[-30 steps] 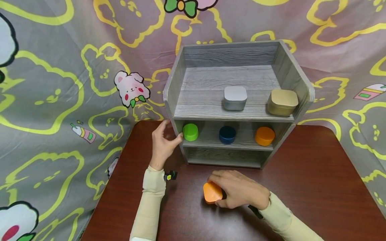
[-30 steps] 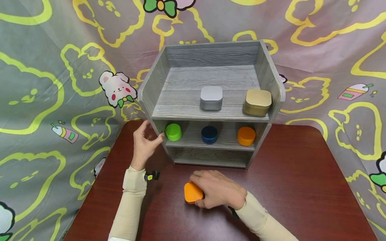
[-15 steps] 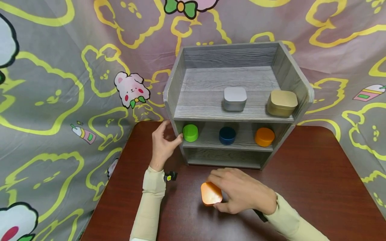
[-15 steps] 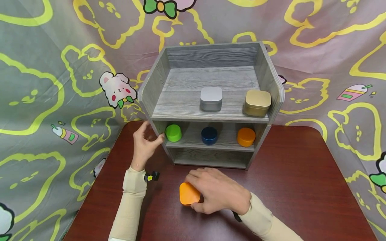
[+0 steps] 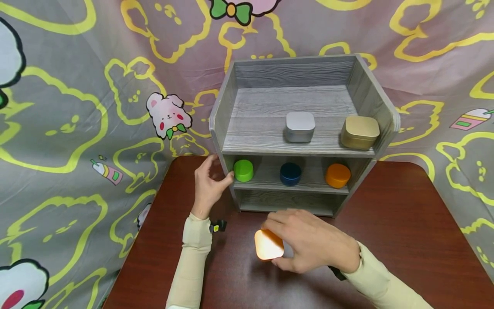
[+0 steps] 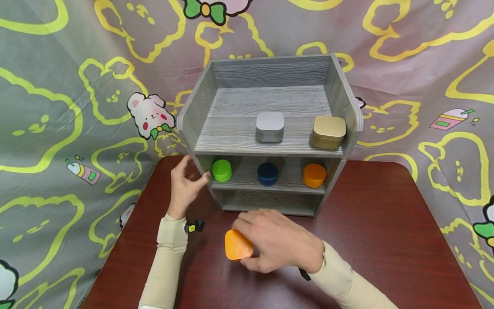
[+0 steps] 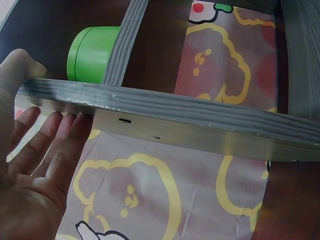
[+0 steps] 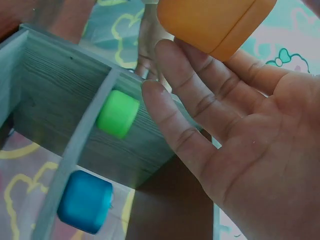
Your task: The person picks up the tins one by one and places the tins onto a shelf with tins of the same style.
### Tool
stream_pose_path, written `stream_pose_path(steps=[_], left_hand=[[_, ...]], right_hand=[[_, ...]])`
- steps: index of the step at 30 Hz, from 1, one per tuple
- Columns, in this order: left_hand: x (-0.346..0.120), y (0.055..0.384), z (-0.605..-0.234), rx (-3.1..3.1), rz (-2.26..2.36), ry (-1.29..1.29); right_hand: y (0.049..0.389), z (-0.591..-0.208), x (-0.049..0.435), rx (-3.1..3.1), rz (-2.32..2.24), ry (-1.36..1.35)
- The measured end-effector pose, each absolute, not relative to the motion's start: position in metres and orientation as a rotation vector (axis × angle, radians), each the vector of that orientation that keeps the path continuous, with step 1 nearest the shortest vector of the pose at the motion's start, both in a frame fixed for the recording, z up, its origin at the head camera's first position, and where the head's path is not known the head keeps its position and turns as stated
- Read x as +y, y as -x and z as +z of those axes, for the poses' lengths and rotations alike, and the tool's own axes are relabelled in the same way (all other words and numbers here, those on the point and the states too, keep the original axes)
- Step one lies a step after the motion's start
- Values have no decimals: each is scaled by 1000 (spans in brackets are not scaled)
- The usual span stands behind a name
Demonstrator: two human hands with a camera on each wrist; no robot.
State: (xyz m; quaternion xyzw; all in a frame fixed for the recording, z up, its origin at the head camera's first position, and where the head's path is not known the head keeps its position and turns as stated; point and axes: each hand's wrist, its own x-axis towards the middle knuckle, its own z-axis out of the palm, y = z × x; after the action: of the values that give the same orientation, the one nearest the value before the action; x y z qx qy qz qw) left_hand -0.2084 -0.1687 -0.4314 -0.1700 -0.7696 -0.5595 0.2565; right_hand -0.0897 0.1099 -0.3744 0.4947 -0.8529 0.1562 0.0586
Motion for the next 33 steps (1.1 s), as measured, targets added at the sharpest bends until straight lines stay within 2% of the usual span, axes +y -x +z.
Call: stream_pose_path(steps=[9, 33], left_hand=[[-159, 189, -404, -2086, -1558, 458], [-159, 189, -402, -2090, -1586, 462]], right_hand=[[93, -353, 109, -2574, 432, -1506], [100, -278, 100, -2358, 477, -1555]])
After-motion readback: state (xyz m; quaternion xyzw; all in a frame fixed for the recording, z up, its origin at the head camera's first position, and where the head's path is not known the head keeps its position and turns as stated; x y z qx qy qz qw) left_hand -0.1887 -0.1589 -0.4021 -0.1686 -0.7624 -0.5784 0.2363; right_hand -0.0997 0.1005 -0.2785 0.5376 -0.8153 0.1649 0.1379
